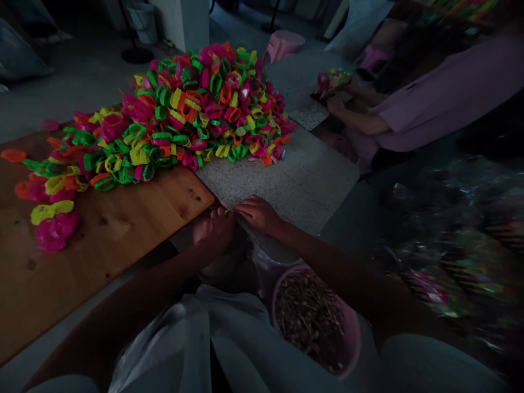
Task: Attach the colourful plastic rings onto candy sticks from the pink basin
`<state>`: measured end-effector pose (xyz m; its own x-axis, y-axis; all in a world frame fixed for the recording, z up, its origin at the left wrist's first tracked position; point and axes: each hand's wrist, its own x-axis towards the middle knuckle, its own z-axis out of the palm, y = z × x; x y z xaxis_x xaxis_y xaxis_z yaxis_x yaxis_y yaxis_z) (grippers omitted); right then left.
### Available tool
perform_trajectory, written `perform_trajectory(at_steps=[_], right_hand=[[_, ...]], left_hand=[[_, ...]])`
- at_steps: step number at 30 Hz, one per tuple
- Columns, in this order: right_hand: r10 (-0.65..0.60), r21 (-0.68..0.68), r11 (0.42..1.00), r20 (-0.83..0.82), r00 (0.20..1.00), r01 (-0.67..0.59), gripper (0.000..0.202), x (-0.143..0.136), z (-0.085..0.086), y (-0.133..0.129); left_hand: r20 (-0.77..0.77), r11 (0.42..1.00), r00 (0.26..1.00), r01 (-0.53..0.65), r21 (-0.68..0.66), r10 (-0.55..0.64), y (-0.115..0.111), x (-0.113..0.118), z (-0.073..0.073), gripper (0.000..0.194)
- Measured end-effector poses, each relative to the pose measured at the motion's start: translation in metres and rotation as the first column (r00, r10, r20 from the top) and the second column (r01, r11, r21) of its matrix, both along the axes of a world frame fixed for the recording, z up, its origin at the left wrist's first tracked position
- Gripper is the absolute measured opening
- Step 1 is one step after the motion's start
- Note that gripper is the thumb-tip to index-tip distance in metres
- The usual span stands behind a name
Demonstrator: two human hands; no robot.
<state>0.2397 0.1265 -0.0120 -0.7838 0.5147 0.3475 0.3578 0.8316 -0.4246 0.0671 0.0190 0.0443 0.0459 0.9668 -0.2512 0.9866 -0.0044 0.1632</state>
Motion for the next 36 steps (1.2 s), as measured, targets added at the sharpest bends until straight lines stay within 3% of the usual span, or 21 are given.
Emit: perform_trajectory(at_steps=[6,16,21,27,36], right_hand=[[-0.024,0.010,1.000,-0.056,0.998,0.024,0.028,0.003,-0.012,-0.001],[0.051,0.048,0.997,0.127,0.991,-0.058,0.033,0.001,0.004,0.001],[-0.006,0.009,1.000,0.082,0.997,0.005,0.030,-0.001,0.001,-0.004],[-0.031,-0.007,0.999,0.049,0.998,0.032,0.026,-0.002,-0.002,-0.008],[-0.025,-0.103,0.994,0.006,1.000,0.025,0.021,0.000,0.000,-0.002]], left_hand=[[0.003,1.000,1.000,-0.004,0.014,0.004,0.001,-0.002,-0.004,0.031],[-0.009,1.000,1.000,-0.008,0.002,0.008,0.003,-0.001,-0.005,0.029],[0.016,0.996,1.000,0.025,0.082,-0.027,-0.004,-0.009,-0.026,0.036],[0.086,0.968,0.996,-0.026,0.250,0.004,-0.012,-0.016,-0.051,0.044],[0.071,0.974,0.997,0.010,0.225,-0.027,-0.013,-0.015,-0.041,0.044]])
